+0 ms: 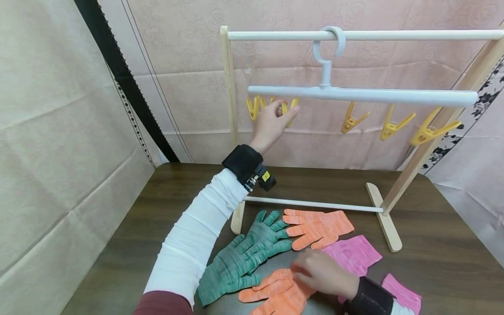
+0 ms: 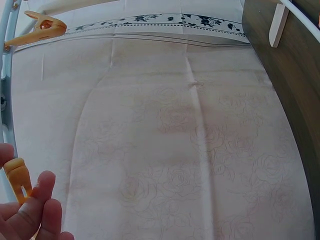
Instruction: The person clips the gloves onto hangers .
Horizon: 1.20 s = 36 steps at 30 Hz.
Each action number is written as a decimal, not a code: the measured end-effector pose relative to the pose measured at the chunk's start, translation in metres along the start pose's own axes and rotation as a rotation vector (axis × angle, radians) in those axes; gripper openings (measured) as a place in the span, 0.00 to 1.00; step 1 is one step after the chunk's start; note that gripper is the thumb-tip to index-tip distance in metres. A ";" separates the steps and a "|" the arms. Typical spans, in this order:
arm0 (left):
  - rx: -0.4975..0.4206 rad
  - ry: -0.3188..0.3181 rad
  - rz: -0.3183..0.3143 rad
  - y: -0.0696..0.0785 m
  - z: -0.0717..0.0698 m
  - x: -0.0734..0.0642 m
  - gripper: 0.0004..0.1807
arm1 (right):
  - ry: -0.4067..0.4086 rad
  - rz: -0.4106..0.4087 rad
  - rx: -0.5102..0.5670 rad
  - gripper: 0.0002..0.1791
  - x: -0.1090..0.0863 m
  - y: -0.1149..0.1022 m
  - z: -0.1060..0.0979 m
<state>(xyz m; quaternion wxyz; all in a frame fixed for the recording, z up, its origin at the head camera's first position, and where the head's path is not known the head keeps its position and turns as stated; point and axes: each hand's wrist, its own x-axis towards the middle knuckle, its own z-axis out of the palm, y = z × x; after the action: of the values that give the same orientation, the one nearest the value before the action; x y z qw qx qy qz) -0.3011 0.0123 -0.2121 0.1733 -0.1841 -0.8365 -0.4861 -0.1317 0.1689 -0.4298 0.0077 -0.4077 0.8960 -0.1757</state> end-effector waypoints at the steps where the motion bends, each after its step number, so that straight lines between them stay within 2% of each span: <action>1: 0.005 -0.003 -0.003 0.000 0.000 0.000 0.24 | 0.004 0.005 -0.007 0.05 0.000 0.000 0.000; 6: 0.024 -0.020 -0.008 0.000 -0.001 -0.002 0.24 | -0.002 0.040 0.026 0.05 0.000 0.000 -0.004; 9: 0.037 -0.029 -0.002 0.000 -0.002 -0.004 0.23 | 0.053 0.078 0.030 0.04 0.002 0.002 -0.010; 11: 0.044 -0.034 0.002 0.001 -0.003 -0.004 0.23 | 0.120 0.168 0.017 0.04 0.003 0.005 -0.019; 13: 0.047 -0.039 0.006 0.001 -0.003 -0.005 0.23 | 0.194 0.304 -0.002 0.05 0.004 0.010 -0.031; 16: 0.053 -0.044 0.015 0.001 -0.003 -0.006 0.23 | 0.261 0.516 -0.018 0.07 0.002 0.021 -0.052; 19: 0.056 -0.050 0.022 0.001 -0.003 -0.007 0.23 | 0.289 0.624 -0.038 0.10 -0.004 0.037 -0.068; 25: 0.066 -0.066 0.025 0.000 -0.003 -0.008 0.23 | 0.250 0.710 -0.044 0.16 -0.014 0.066 -0.078; 32: 0.052 -0.090 0.025 0.001 -0.002 -0.009 0.19 | 0.167 0.828 0.007 0.26 -0.020 0.085 -0.072; 36: 0.053 -0.105 0.021 0.001 -0.002 -0.010 0.18 | 0.109 0.891 0.015 0.27 -0.024 0.095 -0.066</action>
<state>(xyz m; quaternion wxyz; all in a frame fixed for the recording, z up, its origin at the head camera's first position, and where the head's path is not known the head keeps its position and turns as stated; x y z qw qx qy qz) -0.2921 0.0094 -0.2148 0.1392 -0.2137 -0.8550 -0.4516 -0.1948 0.2646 -0.4012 0.0385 0.0277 0.9820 -0.1830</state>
